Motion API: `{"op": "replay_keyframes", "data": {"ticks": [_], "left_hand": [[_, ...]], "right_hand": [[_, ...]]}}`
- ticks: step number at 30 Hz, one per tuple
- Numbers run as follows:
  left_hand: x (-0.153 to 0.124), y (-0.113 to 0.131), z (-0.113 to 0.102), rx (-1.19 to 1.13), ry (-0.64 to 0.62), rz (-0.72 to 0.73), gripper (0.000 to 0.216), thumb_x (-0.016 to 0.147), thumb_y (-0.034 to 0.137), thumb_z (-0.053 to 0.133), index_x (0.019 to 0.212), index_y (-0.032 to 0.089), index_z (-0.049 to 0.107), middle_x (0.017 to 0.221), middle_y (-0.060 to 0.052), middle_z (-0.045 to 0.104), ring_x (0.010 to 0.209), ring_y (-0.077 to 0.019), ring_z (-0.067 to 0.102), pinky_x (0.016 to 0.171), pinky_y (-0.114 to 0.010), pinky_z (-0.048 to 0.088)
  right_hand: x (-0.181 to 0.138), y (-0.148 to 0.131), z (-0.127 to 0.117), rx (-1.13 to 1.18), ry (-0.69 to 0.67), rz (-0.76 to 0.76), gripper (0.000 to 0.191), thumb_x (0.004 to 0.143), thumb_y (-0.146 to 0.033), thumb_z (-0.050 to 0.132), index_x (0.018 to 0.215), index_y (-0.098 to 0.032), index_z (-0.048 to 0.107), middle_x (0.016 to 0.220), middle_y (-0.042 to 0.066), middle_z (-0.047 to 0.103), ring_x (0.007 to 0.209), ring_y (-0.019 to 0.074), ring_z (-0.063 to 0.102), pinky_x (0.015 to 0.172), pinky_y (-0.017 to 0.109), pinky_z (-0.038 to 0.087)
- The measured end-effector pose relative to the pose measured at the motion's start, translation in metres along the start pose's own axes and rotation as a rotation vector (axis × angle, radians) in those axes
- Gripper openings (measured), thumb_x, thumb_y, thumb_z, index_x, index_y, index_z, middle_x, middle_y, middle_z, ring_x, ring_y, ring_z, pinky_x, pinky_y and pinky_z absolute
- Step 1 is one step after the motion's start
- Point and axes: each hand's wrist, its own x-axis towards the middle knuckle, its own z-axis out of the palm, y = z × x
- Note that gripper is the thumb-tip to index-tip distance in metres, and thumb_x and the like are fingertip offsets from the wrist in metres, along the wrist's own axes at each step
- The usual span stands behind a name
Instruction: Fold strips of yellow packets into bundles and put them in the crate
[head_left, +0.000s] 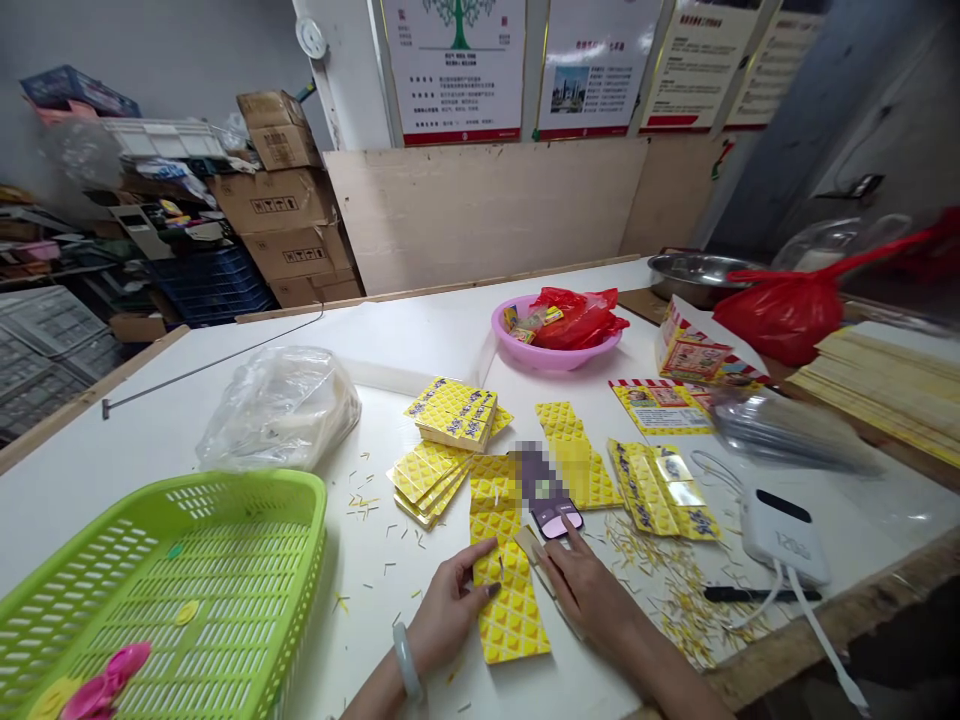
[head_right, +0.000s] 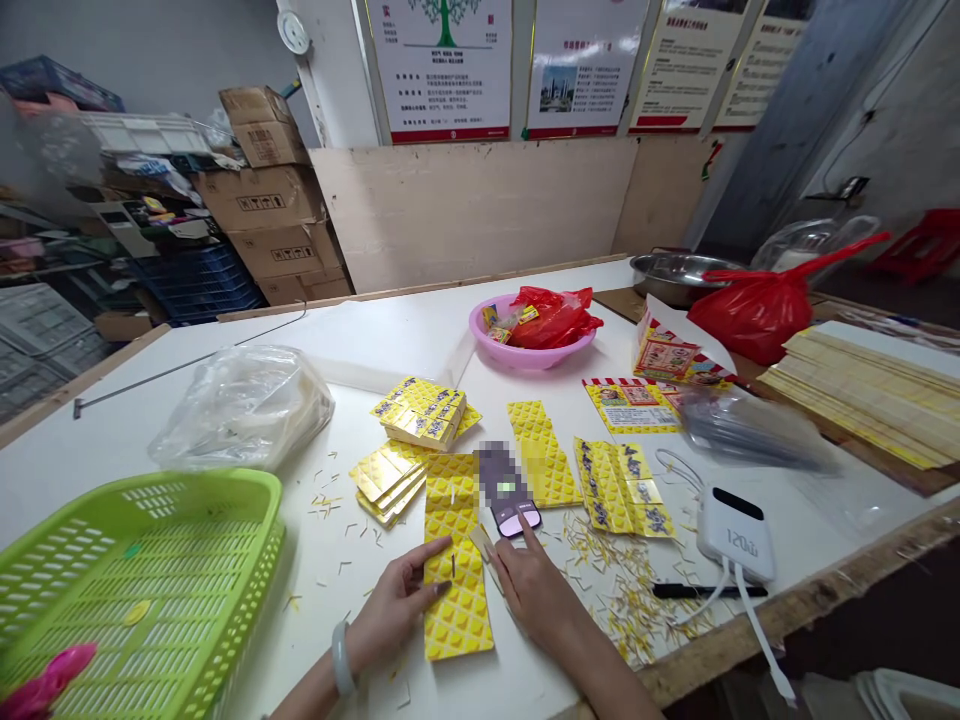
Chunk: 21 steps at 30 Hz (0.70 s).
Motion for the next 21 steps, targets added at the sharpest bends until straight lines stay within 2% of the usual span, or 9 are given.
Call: {"op": "replay_keyframes", "data": {"ticks": [2, 4, 7, 9, 12, 14, 16, 18, 21], "left_hand": [[-0.001, 0.006, 0.003, -0.088, -0.037, 0.047, 0.073, 0.068, 0.041, 0.077, 0.132, 0.021, 0.049, 0.132, -0.013, 0.056, 0.117, -0.0288, 0.056, 0.097, -0.043, 0.048], [-0.003, 0.013, 0.005, -0.136, -0.057, 0.093, 0.081, 0.068, 0.037, 0.078, 0.138, 0.025, 0.039, 0.133, -0.013, 0.054, 0.114, -0.0276, 0.058, 0.095, -0.042, 0.049], [-0.009, 0.023, 0.01, -0.134, -0.094, 0.128, 0.089, 0.068, 0.035, 0.079, 0.142, 0.028, 0.03, 0.135, -0.013, 0.051, 0.109, -0.0271, 0.06, 0.092, -0.041, 0.049], [-0.015, 0.031, 0.016, -0.134, -0.127, 0.162, 0.099, 0.068, 0.034, 0.079, 0.146, 0.03, 0.018, 0.134, -0.013, 0.053, 0.108, -0.0268, 0.061, 0.093, -0.042, 0.048], [-0.025, 0.039, 0.025, -0.203, -0.134, 0.168, 0.116, 0.067, 0.032, 0.08, 0.147, 0.034, -0.003, 0.126, -0.009, 0.059, 0.104, -0.0248, 0.062, 0.094, -0.042, 0.048], [-0.03, 0.04, 0.029, -0.264, -0.127, 0.122, 0.109, 0.066, 0.029, 0.08, 0.147, 0.034, 0.007, 0.122, -0.007, 0.062, 0.102, -0.0239, 0.064, 0.093, -0.041, 0.048], [-0.033, 0.037, 0.029, -0.298, -0.155, 0.047, 0.08, 0.069, 0.029, 0.078, 0.139, 0.027, 0.037, 0.116, -0.007, 0.065, 0.1, -0.0241, 0.065, 0.092, -0.039, 0.048], [-0.034, 0.034, 0.028, -0.304, -0.185, -0.034, 0.045, 0.074, 0.03, 0.073, 0.115, 0.017, 0.061, 0.104, -0.01, 0.07, 0.097, -0.0252, 0.066, 0.091, -0.039, 0.049], [-0.034, 0.031, 0.028, -0.33, -0.188, -0.092, 0.02, 0.075, 0.026, 0.071, 0.089, 0.012, 0.069, 0.09, -0.01, 0.072, 0.093, -0.0263, 0.067, 0.089, -0.039, 0.05]], "right_hand": [[-0.001, -0.005, -0.006, 0.133, 0.057, 0.098, 0.022, 0.096, -0.028, 0.035, 0.089, -0.021, 0.054, 0.075, 0.001, 0.06, 0.071, 0.0183, 0.062, 0.086, 0.042, 0.052], [-0.005, -0.016, -0.012, 0.374, 0.124, 0.329, 0.024, 0.096, -0.038, 0.038, 0.089, -0.021, 0.053, 0.071, 0.0, 0.057, 0.062, 0.0154, 0.057, 0.068, 0.032, 0.053], [-0.011, -0.041, -0.015, 0.884, 0.113, 0.643, 0.033, 0.091, -0.054, 0.044, 0.081, -0.022, 0.044, 0.056, -0.007, 0.045, 0.045, 0.0095, 0.042, 0.043, 0.02, 0.037], [-0.015, -0.059, -0.014, 1.138, 0.048, 0.678, 0.038, 0.087, -0.058, 0.048, 0.078, -0.022, 0.04, 0.056, -0.008, 0.043, 0.045, 0.008, 0.039, 0.044, 0.019, 0.034], [-0.021, -0.08, -0.01, 1.199, 0.0, 0.614, 0.036, 0.089, -0.055, 0.049, 0.078, -0.021, 0.042, 0.059, -0.007, 0.043, 0.051, 0.0076, 0.039, 0.05, 0.02, 0.034], [-0.024, -0.088, -0.007, 1.135, 0.015, 0.569, 0.035, 0.09, -0.053, 0.047, 0.078, -0.02, 0.044, 0.058, -0.008, 0.039, 0.052, 0.007, 0.035, 0.049, 0.019, 0.03], [-0.026, -0.093, -0.004, 1.075, 0.039, 0.528, 0.035, 0.092, -0.052, 0.045, 0.077, -0.02, 0.044, 0.057, -0.008, 0.035, 0.05, 0.0065, 0.031, 0.047, 0.02, 0.025], [-0.028, -0.095, 0.0, 1.011, 0.039, 0.493, 0.035, 0.093, -0.051, 0.043, 0.077, -0.02, 0.043, 0.056, -0.009, 0.033, 0.049, 0.0063, 0.029, 0.047, 0.021, 0.022], [-0.029, -0.099, 0.004, 0.92, 0.02, 0.45, 0.034, 0.094, -0.049, 0.04, 0.078, -0.019, 0.043, 0.056, -0.008, 0.033, 0.05, 0.0064, 0.029, 0.047, 0.022, 0.022]]}}
